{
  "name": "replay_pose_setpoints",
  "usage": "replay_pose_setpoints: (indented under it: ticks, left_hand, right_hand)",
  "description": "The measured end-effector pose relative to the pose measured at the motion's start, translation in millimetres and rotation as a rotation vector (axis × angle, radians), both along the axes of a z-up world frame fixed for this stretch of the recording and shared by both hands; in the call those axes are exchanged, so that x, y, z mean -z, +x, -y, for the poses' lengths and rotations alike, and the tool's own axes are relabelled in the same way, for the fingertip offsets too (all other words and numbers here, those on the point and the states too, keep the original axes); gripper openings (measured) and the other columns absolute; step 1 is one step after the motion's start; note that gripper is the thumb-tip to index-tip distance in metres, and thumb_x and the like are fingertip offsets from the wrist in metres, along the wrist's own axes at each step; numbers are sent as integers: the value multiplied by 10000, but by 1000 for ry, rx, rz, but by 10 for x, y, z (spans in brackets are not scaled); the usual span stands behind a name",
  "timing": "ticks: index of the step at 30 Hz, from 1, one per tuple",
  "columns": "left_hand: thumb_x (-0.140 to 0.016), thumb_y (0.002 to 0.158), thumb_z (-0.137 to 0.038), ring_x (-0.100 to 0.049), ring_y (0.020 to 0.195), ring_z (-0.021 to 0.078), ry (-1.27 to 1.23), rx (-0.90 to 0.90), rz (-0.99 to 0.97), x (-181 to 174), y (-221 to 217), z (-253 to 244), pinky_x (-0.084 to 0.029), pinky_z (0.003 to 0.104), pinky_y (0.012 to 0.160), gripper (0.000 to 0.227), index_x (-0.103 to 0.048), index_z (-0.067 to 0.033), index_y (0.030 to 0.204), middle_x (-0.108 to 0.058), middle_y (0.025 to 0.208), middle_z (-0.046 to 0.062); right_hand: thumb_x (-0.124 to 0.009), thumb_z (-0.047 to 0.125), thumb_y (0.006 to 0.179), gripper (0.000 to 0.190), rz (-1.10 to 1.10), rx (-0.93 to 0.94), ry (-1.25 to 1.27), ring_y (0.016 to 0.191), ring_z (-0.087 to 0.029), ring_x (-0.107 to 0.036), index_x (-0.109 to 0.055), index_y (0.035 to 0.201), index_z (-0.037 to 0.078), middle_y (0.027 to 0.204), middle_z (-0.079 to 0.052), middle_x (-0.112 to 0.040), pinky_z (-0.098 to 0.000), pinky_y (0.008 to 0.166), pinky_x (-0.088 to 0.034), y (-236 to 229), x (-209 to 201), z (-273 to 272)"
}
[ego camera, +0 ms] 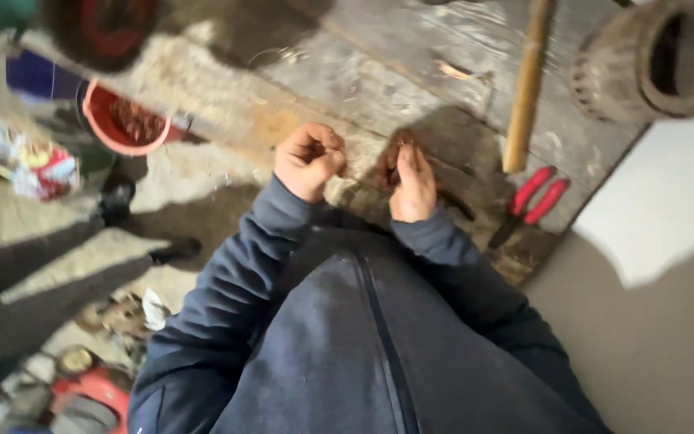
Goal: The person unwinds copper wire from a small electric motor armature, using pliers to cut and pull the wire free, and drops the collected copper wire into a bucket. At the end they set the bare armature core on the workbench.
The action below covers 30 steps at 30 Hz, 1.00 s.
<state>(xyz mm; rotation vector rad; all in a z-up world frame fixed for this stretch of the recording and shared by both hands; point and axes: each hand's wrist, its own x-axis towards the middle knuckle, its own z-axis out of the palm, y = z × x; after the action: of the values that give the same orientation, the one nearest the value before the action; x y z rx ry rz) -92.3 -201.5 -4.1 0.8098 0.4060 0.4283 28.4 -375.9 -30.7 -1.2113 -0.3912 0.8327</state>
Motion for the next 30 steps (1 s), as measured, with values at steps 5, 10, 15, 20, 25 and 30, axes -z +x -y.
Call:
replay_pose_setpoints:
  ticks: [5, 10, 15, 20, 25, 30]
  left_hand:
    - [-696, 991, 24, -608, 882, 153, 203, -207, 54, -292, -405, 101, -539, 326, 816, 106, -623, -23, 1053, -667, 1035, 68]
    - [-746, 854, -46, -685, 875, 284, 1032, -456, -378, -109, -974, -335, -567, 363, 782, 224, -671, -95, 1059, -687, 993, 100]
    - [-732, 899, -58, -654, 867, 333, 1031, -391, -445, 383, -1752, -1024, -541, 418, 755, 248, -688, -71, 1143, -666, 947, 103]
    - [-739, 857, -102, -628, 914, 371, 1037, -401, -794, 795, -2714, -1759, -513, 466, 809, 238, -731, -114, 1095, -642, 1023, 150]
    - [-682, 923, -98, -591, 1135, 395, 795, -590, -844, 1502, -3402, -2289, -485, 443, 993, 388, -640, -51, 1306, -607, 1279, 205]
    - [-625, 998, -104, -601, 1197, 246, 331, -823, -779, 1915, -4143, -2333, -477, 329, 1054, 462, -551, -15, 1444, -616, 1325, 120]
  right_hand:
    - [-571, 347, 1123, 294, -659, -78, 206, 889, -146, -551, -596, 1223, 71, 931, -3, -582, -337, 860, -460, -492, -198, -739]
    - [-549, 312, 1023, 269, -631, -93, -15, 1016, -144, -622, -595, 1201, 116, 1044, 6, -665, -319, 955, -492, -1079, -240, -1451]
    - [-609, 273, 1134, 166, -483, -104, -153, 958, -129, -582, -635, 1148, 109, 1027, 16, -637, -304, 854, -472, -1687, 597, -2006]
    - [-594, 315, 1060, 222, -554, -189, -509, 894, -134, -624, -676, 1030, 110, 952, -2, -664, -291, 782, -518, -2548, 1045, -3036]
    - [-607, 280, 1036, 169, -598, -449, -565, 766, -141, -618, -654, 1034, 117, 878, -10, -662, -300, 665, -502, -3088, 1929, -4159]
    - [-654, 336, 1053, 308, -393, -701, -517, 724, -188, -589, -582, 1167, 59, 853, -49, -627, -354, 600, -479, -3400, 2679, -5324]
